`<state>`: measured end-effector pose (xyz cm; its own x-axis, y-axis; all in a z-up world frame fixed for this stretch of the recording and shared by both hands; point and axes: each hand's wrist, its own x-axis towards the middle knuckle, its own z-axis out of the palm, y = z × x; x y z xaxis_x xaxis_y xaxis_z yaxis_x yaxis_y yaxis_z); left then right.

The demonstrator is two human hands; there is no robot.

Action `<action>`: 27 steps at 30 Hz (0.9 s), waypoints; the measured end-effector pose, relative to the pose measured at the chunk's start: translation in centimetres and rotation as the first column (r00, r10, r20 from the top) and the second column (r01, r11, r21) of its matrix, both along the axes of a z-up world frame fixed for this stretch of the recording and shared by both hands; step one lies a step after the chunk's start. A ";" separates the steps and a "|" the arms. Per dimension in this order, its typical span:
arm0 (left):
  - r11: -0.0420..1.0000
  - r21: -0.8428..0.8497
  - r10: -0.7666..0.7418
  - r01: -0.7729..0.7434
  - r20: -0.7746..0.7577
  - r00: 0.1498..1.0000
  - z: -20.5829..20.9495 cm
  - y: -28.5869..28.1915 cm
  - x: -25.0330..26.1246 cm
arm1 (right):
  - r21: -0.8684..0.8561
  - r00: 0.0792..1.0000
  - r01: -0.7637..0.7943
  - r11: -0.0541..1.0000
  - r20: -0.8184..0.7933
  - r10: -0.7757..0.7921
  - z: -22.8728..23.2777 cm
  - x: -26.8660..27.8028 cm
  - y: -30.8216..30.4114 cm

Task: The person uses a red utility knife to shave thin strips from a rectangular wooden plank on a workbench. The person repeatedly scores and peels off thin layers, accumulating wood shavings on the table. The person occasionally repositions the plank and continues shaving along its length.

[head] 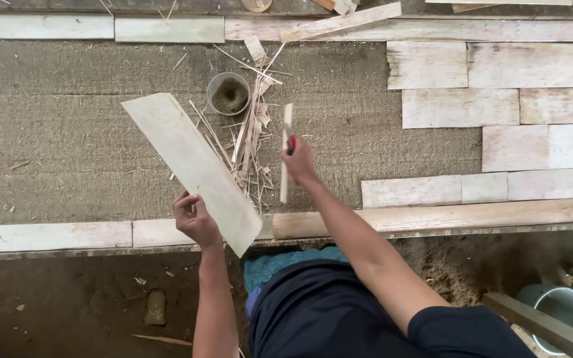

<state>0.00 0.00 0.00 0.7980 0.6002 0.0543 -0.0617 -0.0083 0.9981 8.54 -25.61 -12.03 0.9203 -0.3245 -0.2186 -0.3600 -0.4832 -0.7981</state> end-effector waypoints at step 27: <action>0.989 -0.149 -0.019 0.005 -0.090 0.996 1.5 1.4 2.0 | -0.063 0.935 -0.225 0.972 -0.294 0.198 0.2 -1.2 1.9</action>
